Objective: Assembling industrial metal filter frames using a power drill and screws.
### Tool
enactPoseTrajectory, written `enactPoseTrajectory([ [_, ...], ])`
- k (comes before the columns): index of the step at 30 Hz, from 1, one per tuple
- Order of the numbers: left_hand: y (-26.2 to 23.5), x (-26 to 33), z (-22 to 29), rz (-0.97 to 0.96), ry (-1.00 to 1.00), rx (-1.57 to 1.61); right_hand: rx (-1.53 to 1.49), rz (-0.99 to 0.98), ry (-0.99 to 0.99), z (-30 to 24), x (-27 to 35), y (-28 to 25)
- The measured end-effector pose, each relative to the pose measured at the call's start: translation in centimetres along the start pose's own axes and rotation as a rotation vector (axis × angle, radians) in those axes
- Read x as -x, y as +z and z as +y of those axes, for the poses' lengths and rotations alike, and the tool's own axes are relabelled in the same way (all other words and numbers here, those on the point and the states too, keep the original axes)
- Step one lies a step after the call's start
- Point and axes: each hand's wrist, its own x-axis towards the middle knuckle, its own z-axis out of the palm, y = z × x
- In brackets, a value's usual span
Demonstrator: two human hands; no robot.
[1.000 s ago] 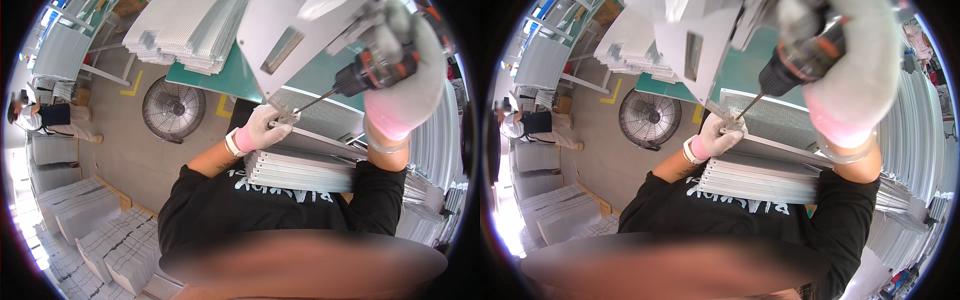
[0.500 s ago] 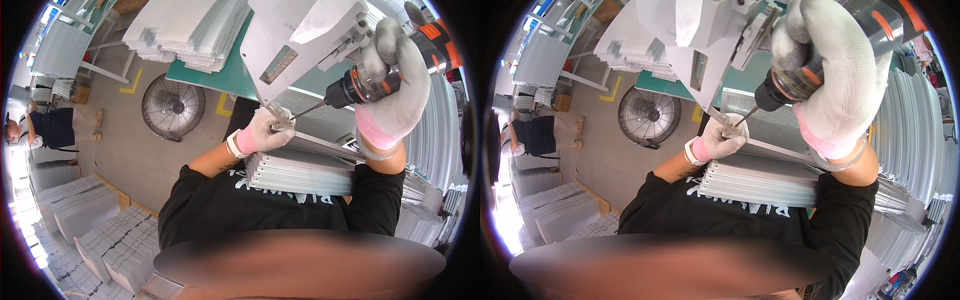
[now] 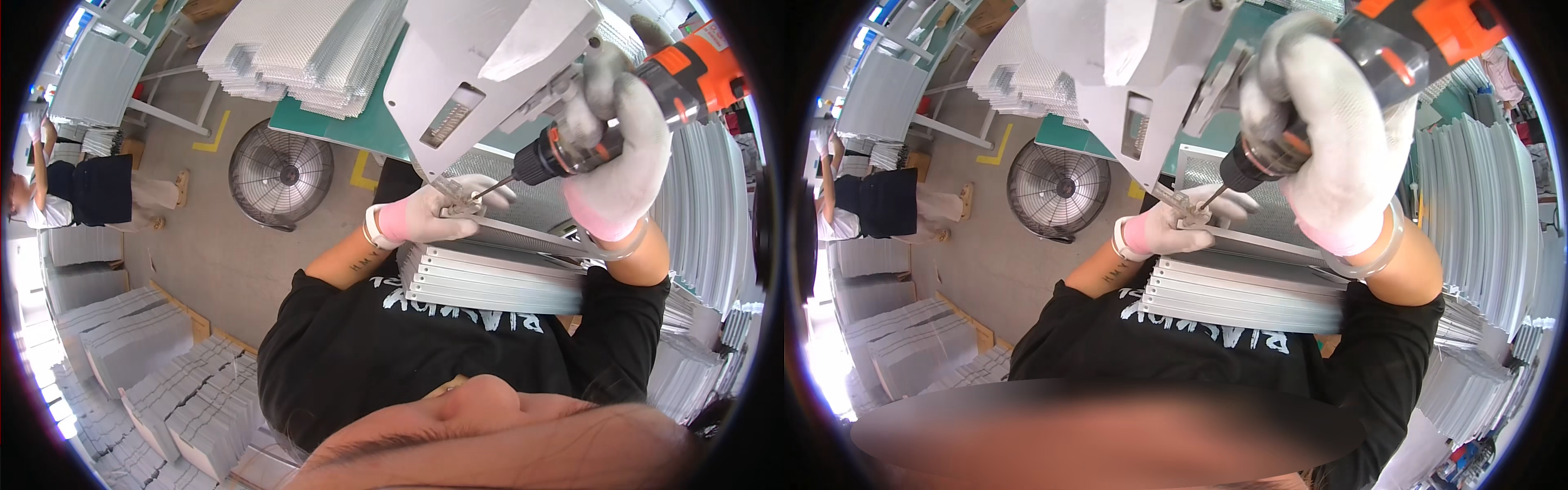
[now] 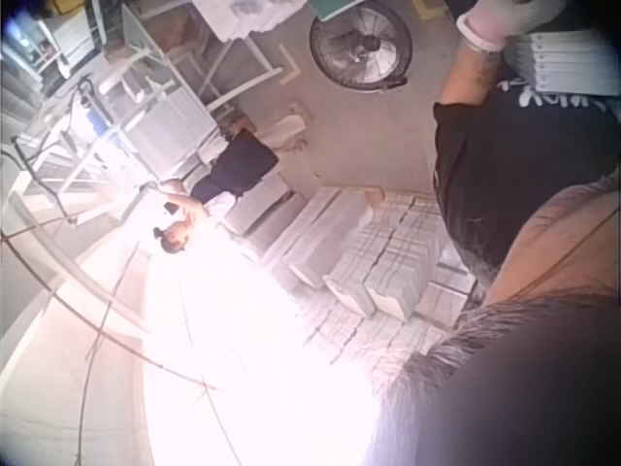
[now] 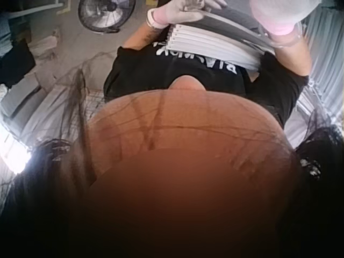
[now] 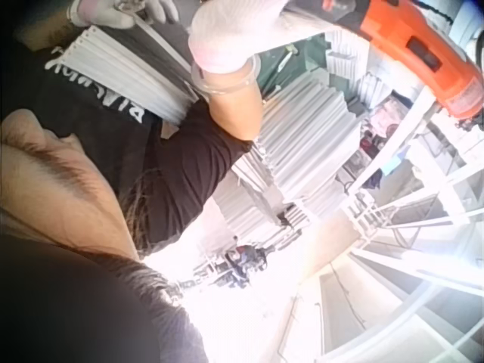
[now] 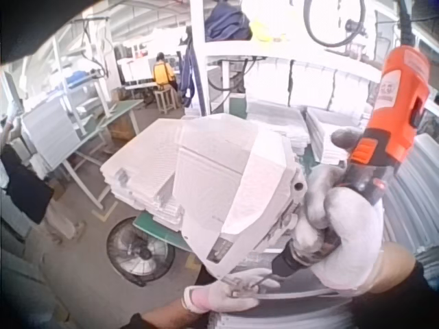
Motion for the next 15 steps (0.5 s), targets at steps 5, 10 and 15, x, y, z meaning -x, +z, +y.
enactPoseTrajectory([
  [5, -0.5, -0.7, -0.2, -0.129, -0.113, 0.271, -0.035, 0.067, -0.001, -0.5, -0.2, 0.2],
  [10, -0.6, -2.6, 0.3, -0.356, -0.042, 0.436, -0.123, 0.100, -0.027, 0.0, -0.4, 0.1],
  [15, -1.0, -3.1, 0.5, -0.435, -0.061, 0.378, -0.263, 0.116, -0.007, -0.1, -0.4, 0.2],
])
